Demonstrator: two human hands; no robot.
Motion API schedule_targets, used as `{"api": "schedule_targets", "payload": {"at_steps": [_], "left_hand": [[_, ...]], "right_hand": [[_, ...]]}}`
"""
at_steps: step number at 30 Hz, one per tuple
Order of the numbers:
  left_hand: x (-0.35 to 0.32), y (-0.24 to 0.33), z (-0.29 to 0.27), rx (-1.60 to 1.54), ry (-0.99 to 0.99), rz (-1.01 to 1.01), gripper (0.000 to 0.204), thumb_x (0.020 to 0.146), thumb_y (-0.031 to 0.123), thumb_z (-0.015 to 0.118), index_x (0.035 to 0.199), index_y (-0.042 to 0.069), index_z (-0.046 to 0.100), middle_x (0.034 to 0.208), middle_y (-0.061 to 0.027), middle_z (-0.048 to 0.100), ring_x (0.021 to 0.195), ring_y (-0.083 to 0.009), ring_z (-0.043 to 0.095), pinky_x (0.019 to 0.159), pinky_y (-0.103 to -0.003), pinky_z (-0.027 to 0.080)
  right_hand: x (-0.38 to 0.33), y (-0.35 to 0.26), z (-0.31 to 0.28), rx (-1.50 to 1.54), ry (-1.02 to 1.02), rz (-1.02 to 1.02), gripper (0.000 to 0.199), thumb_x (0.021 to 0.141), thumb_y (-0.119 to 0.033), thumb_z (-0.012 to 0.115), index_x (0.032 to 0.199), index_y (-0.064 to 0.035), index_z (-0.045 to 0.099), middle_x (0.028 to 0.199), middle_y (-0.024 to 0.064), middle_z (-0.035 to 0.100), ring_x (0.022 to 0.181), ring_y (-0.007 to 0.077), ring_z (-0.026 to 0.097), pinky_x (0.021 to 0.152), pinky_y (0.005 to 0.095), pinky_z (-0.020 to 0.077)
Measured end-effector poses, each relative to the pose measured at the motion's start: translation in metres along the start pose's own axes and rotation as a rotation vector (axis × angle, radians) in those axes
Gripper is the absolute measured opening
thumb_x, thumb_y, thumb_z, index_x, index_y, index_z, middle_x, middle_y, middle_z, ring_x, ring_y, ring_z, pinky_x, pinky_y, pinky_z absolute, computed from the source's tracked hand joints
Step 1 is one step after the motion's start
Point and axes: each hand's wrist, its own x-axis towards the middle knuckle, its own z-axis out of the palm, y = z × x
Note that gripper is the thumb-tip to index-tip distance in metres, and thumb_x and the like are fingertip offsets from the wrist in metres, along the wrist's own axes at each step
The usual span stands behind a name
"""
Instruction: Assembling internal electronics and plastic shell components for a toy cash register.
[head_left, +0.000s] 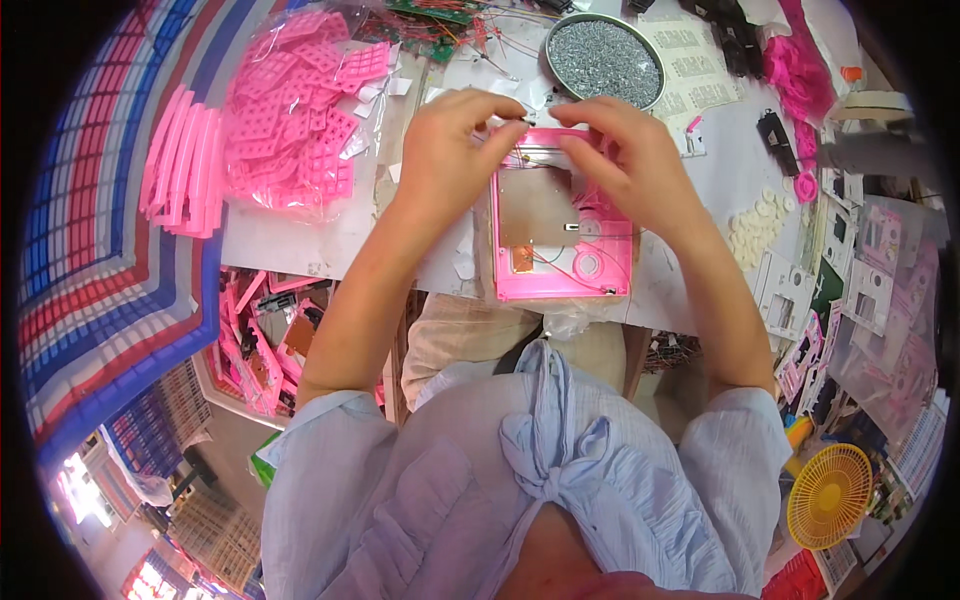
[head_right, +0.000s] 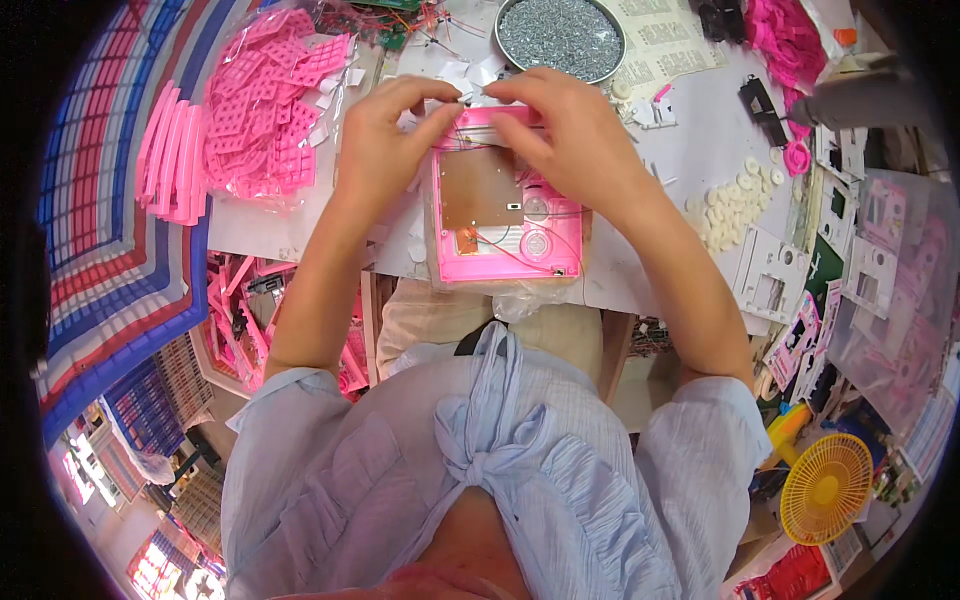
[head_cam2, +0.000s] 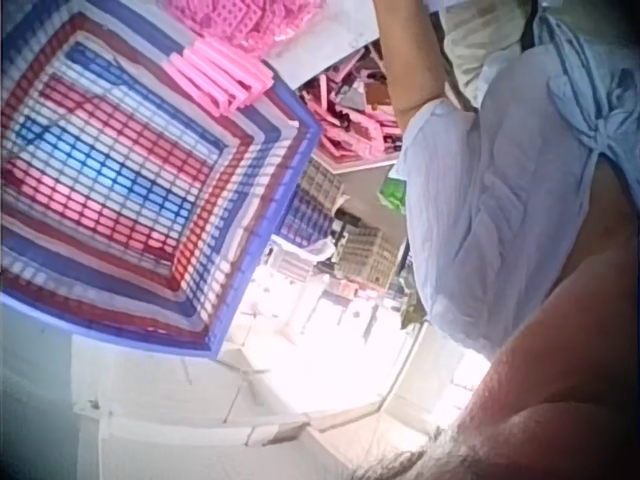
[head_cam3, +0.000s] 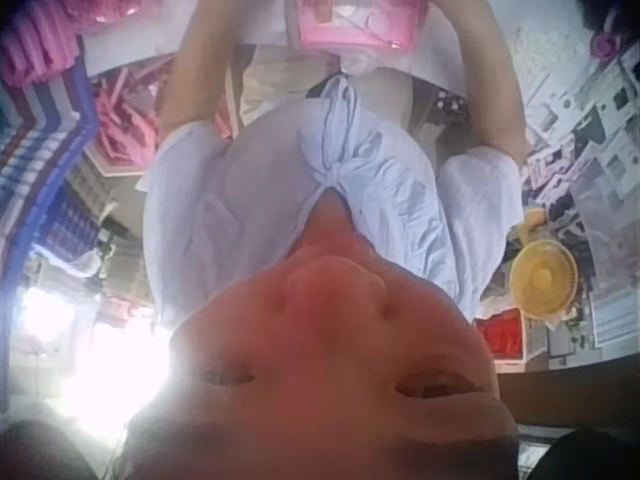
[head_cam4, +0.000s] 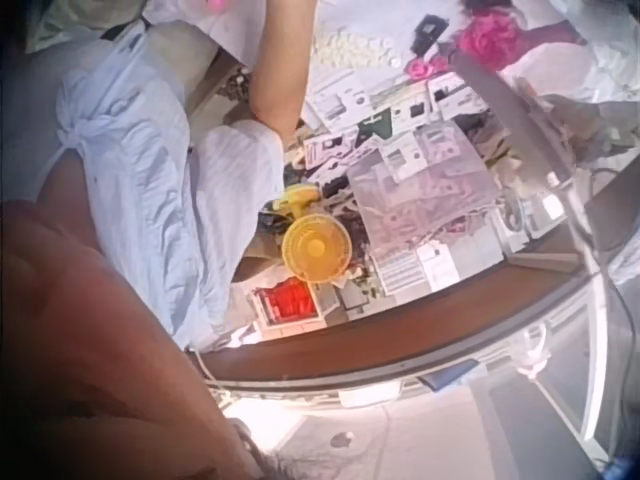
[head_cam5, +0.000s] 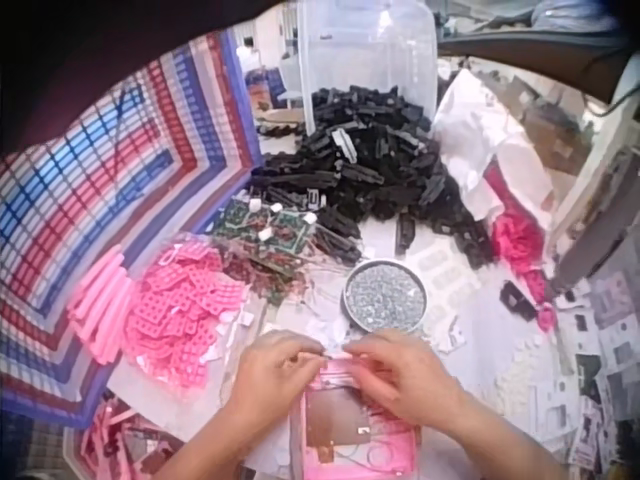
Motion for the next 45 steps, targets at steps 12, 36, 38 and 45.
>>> {"api": "schedule_targets", "payload": {"at_steps": [12, 36, 38, 45], "left_hand": [[-0.017, 0.018, 0.009, -0.003, 0.05, 0.064, 0.014, 0.083, 0.011, 0.078, 0.092, 0.005, 0.07, 0.081, -0.0087, 0.07, 0.07, -0.0244, 0.066, 0.062, -0.035, 0.051], [-0.025, 0.016, 0.007, 0.123, -0.063, 0.453, 0.014, 0.079, 0.01, 0.078, 0.091, 0.01, 0.07, 0.084, -0.0037, 0.07, 0.076, -0.023, 0.064, 0.079, -0.037, 0.043], [-0.026, 0.02, 0.002, 0.102, -0.103, 0.412, 0.013, 0.08, 0.008, 0.077, 0.092, 0.01, 0.07, 0.086, -0.0041, 0.071, 0.078, -0.0232, 0.064, 0.08, -0.037, 0.044], [-0.026, 0.019, 0.0, -0.056, -0.136, 0.233, 0.013, 0.08, 0.005, 0.075, 0.092, 0.008, 0.071, 0.093, -0.0054, 0.072, 0.088, -0.023, 0.065, 0.086, -0.035, 0.044]], "right_hand": [[-0.02, -0.016, 0.019, -0.082, 0.151, -0.078, 0.021, 0.091, -0.012, 0.067, 0.108, -0.0006, 0.071, 0.09, 0.0131, 0.069, 0.073, 0.0268, 0.066, 0.067, 0.0369, 0.0524], [-0.047, 0.009, -0.02, -0.034, 0.009, -0.143, 0.048, 0.088, -0.013, 0.068, 0.135, -0.0065, 0.062, 0.127, 0.0154, 0.062, 0.12, 0.0333, 0.054, 0.106, 0.0403, 0.0415], [-0.044, 0.035, -0.044, -0.116, 0.079, -0.067, 0.049, 0.086, -0.012, 0.069, 0.135, -0.0074, 0.062, 0.126, 0.0154, 0.063, 0.122, 0.034, 0.052, 0.106, 0.041, 0.0414], [-0.08, 0.174, -0.171, -1.047, 0.525, 0.253, 0.069, 0.076, -0.022, 0.077, 0.14, -0.011, 0.054, 0.116, 0.0177, 0.067, 0.109, 0.0396, 0.058, 0.097, 0.0463, 0.0477]]}}
